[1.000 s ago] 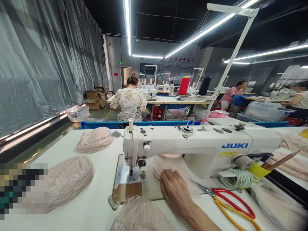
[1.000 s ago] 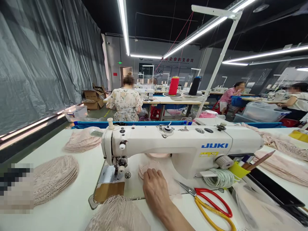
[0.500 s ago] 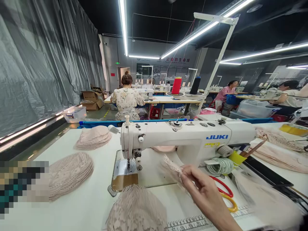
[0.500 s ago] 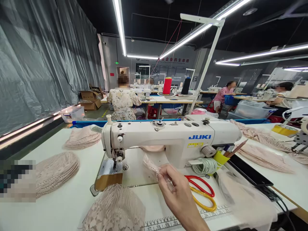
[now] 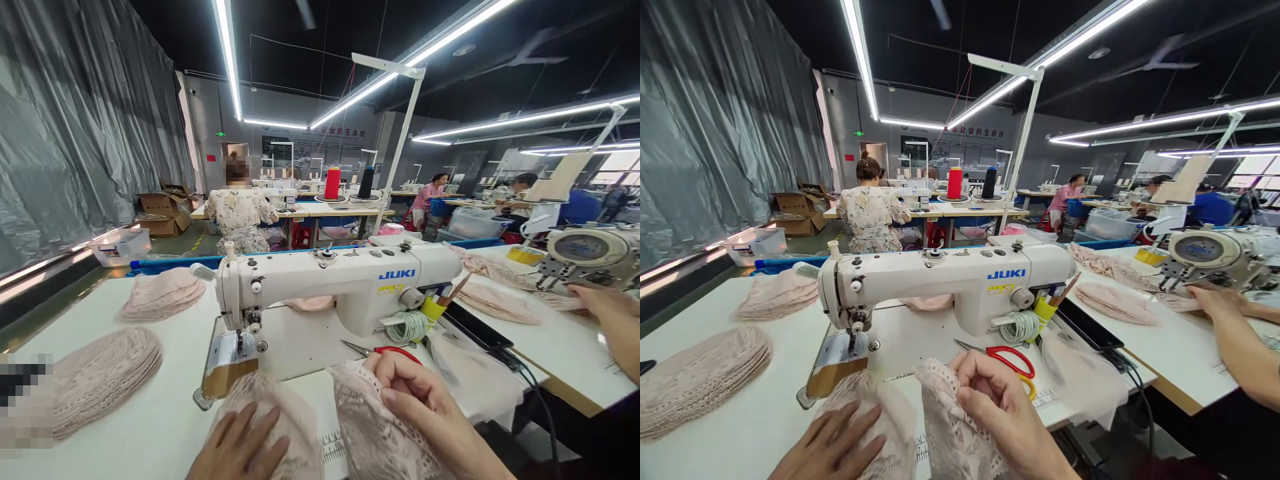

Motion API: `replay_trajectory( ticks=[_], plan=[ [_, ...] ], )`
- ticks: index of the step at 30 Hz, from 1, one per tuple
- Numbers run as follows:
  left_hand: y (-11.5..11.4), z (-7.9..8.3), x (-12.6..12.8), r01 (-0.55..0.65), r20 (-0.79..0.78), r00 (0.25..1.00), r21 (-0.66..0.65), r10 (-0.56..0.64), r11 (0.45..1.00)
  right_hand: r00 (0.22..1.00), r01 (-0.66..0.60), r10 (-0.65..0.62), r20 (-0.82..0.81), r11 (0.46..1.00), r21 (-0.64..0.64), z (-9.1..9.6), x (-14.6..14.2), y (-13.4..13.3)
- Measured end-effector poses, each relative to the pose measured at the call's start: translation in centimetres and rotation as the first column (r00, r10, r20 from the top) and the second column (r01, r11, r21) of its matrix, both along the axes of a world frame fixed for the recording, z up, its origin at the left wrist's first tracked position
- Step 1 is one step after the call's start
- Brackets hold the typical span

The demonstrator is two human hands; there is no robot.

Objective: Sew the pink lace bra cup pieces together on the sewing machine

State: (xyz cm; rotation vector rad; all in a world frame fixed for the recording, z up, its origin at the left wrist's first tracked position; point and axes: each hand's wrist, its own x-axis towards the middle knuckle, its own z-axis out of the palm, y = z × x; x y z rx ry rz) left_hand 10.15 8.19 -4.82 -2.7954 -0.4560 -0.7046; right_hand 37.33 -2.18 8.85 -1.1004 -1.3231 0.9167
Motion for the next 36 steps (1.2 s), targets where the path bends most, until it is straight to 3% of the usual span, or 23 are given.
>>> replay_trajectory(
  ticks=[1, 2, 3, 4, 5, 7, 8, 9, 11, 12, 13, 14, 17, 21, 26, 29, 32, 36],
  plan=[
    [0.2, 0.7, 1.8, 0.016, -0.008, 1.000, -0.086, -0.017, 0.996, 0.999, -0.036, 0.036, -0.018, 0.999, -0.022, 0.1, -0.2, -0.3],
    [0.2, 1.6, 3.7, 0.008, -0.044, 0.999, -0.273, -0.021, 0.962, 0.997, -0.072, 0.071, -0.031, 0.997, -0.034, 0.3, -0.4, -0.5],
    [0.2, 2.8, 5.5, 0.012, -0.048, 0.998, -0.484, -0.040, 0.875, 0.994, -0.105, 0.104, -0.032, 0.994, -0.038, 0.4, -0.7, -0.7],
    [0.1, 4.2, 7.2, 0.031, 0.008, 0.999, -0.689, -0.035, 0.724, 0.991, -0.132, 0.131, -0.021, 0.991, -0.037, 0.5, -0.9, -0.8],
    [0.0, 5.5, 8.5, 0.105, 0.114, 0.993, -0.841, -0.015, 0.530, 0.989, -0.151, 0.151, -0.001, 0.988, -0.032, 0.5, -1.1, -0.9],
    [-0.6, 7.7, 9.7, 0.166, 0.175, 0.984, -0.906, -0.013, 0.388, 0.983, -0.176, 0.178, 0.044, 0.984, -0.040, 0.3, -1.6, -1.1],
    [-1.2, 8.4, 9.6, 0.196, 0.205, 0.979, -0.939, 0.002, 0.283, 0.979, -0.190, 0.193, 0.059, 0.981, -0.047, 0.0, -1.8, -1.1],
    [-1.8, 8.8, 9.0, 0.242, 0.248, 0.968, -0.962, 0.032, 0.127, 0.976, -0.203, 0.207, 0.067, 0.978, -0.056, -0.4, -2.1, -1.2],
    [-3.6, 8.9, 6.8, 0.379, 0.349, 0.925, -0.882, 0.152, -0.280, 0.974, -0.213, 0.218, 0.065, 0.974, -0.076, -1.5, -2.9, -1.3],
    [-4.6, 8.8, 5.5, 0.428, 0.374, 0.903, -0.817, 0.210, -0.387, 0.975, -0.210, 0.216, 0.059, 0.974, -0.082, -2.1, -3.5, -1.4],
    [-5.5, 8.7, 4.2, 0.444, 0.375, 0.896, -0.783, 0.237, -0.437, 0.977, -0.204, 0.209, 0.053, 0.975, -0.085, -2.8, -4.2, -1.5],
    [-6.4, 8.5, 3.0, 0.439, 0.354, 0.897, -0.783, 0.263, -0.440, 0.977, -0.200, 0.205, 0.051, 0.976, -0.091, -3.4, -4.9, -1.6],
    [-8.3, 8.0, 0.1, 0.373, 0.249, 0.908, -0.846, 0.336, -0.381, 0.949, -0.284, 0.300, 0.098, 0.947, -0.152, -4.4, -7.2, -2.1],
    [-9.5, 7.2, -2.4, 0.254, 0.110, 0.906, -0.914, 0.408, -0.316, 0.845, -0.462, 0.514, 0.146, 0.840, -0.284, -4.7, -9.6, -2.9],
    [-10.5, 6.6, -5.0, 0.139, 0.008, 0.891, -0.957, 0.454, -0.255, 0.866, -0.417, 0.468, 0.174, 0.870, -0.264, -7.1, -12.1, -3.0],
    [-10.8, 6.2, -6.3, 0.154, 0.026, 0.891, -0.956, 0.453, -0.249, 0.832, -0.482, 0.527, 0.171, 0.841, -0.245, -8.4, -12.8, -2.8],
    [-10.7, 6.0, -7.1, 0.143, 0.024, 0.898, -0.960, 0.439, -0.239, 0.817, -0.510, 0.550, 0.173, 0.829, -0.229, -8.7, -12.8, -2.9],
    [-10.6, 6.3, -7.7, 0.089, 0.005, 0.927, -0.975, 0.376, -0.205, 0.788, -0.481, 0.536, 0.303, 0.843, -0.239, -8.3, -12.8, -3.3]
  ],
)
